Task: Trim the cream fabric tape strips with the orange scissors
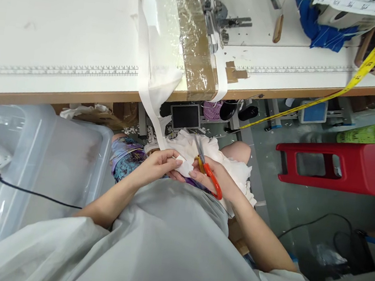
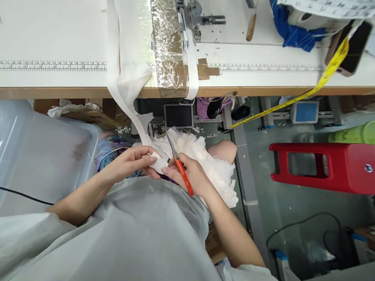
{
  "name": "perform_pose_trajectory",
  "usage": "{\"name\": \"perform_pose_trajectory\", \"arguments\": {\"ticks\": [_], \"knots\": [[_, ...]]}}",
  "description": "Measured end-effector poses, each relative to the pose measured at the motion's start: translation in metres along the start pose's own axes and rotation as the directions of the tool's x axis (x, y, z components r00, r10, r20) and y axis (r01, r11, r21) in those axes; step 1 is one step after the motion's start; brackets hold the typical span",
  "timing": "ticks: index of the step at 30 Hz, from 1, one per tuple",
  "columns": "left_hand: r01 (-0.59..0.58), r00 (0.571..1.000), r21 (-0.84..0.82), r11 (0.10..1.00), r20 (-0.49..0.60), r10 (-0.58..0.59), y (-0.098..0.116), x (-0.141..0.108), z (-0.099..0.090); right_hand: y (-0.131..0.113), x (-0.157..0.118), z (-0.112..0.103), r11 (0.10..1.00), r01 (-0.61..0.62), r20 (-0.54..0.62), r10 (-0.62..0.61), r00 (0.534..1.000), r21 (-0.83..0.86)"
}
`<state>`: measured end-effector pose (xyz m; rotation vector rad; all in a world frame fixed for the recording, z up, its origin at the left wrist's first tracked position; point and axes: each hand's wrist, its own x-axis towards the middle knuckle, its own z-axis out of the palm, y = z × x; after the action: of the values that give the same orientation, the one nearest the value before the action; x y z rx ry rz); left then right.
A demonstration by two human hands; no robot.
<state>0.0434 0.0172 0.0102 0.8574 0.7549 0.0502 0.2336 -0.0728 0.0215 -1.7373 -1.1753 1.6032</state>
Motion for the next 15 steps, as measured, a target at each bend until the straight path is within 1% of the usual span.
{"name": "perform_pose_trajectory", "arguments": {"ticks": [2,4,5,6,7,8,9,10,11,12,13,14,15], "knots": [[-0.028,0.999,-0.003,1.000,0.029,0.028,-0.004,0.000,0.008,0.000,0.003,0.006,0.995,0.064,-0.044,-0.061,0.997,0.075],[-0.061,0.995,0.061,0.996,0.080,0.056,-0.001,-0.003,0.012,0.000,0.005,0.011,0.992,0.104,-0.095,-0.096,0.991,0.078],[-0.089,0.993,0.142,0.986,0.091,0.076,0.005,-0.005,0.012,0.000,0.005,0.013,0.992,0.116,-0.128,-0.108,0.986,0.056],[-0.128,0.991,0.261,0.957,0.075,0.112,0.015,-0.008,0.009,0.000,0.004,0.013,0.991,0.129,-0.159,-0.123,0.980,0.028],[-0.175,0.983,0.405,0.897,0.024,0.181,0.029,-0.010,0.004,0.000,0.002,0.013,0.990,0.142,-0.184,-0.140,0.973,-0.002],[-0.213,0.957,0.555,0.804,-0.048,0.287,0.047,-0.012,-0.005,0.001,0.000,0.012,0.987,0.159,-0.202,-0.161,0.966,-0.027],[-0.220,0.900,0.694,0.686,-0.128,0.418,0.068,-0.013,-0.015,0.001,-0.002,0.011,0.983,0.178,-0.216,-0.183,0.959,-0.044],[-0.192,0.800,0.804,0.562,-0.203,0.564,0.091,-0.012,-0.027,0.002,-0.005,0.010,0.979,0.195,-0.221,-0.202,0.954,-0.053],[-0.125,0.693,0.877,0.464,-0.258,0.673,0.113,-0.009,-0.040,0.003,-0.008,0.009,0.977,0.207,-0.222,-0.214,0.951,-0.055],[-0.022,0.593,0.915,0.402,-0.312,0.742,0.135,-0.003,-0.053,0.003,-0.011,0.008,0.976,0.210,-0.223,-0.216,0.950,-0.053],[0.103,0.525,0.921,0.377,-0.372,0.766,0.154,0.004,-0.066,0.004,-0.014,0.007,0.978,0.205,-0.230,-0.211,0.950,-0.050],[0.182,0.508,0.908,0.377,-0.415,0.755,0.170,0.014,-0.078,0.005,-0.017,0.005,0.979,0.197,-0.244,-0.202,0.948,-0.049],[0.213,0.496,0.892,0.398,-0.450,0.743,0.183,0.025,-0.088,0.006,-0.019,0.003,0.981,0.188,-0.271,-0.195,0.943,-0.048]]}}
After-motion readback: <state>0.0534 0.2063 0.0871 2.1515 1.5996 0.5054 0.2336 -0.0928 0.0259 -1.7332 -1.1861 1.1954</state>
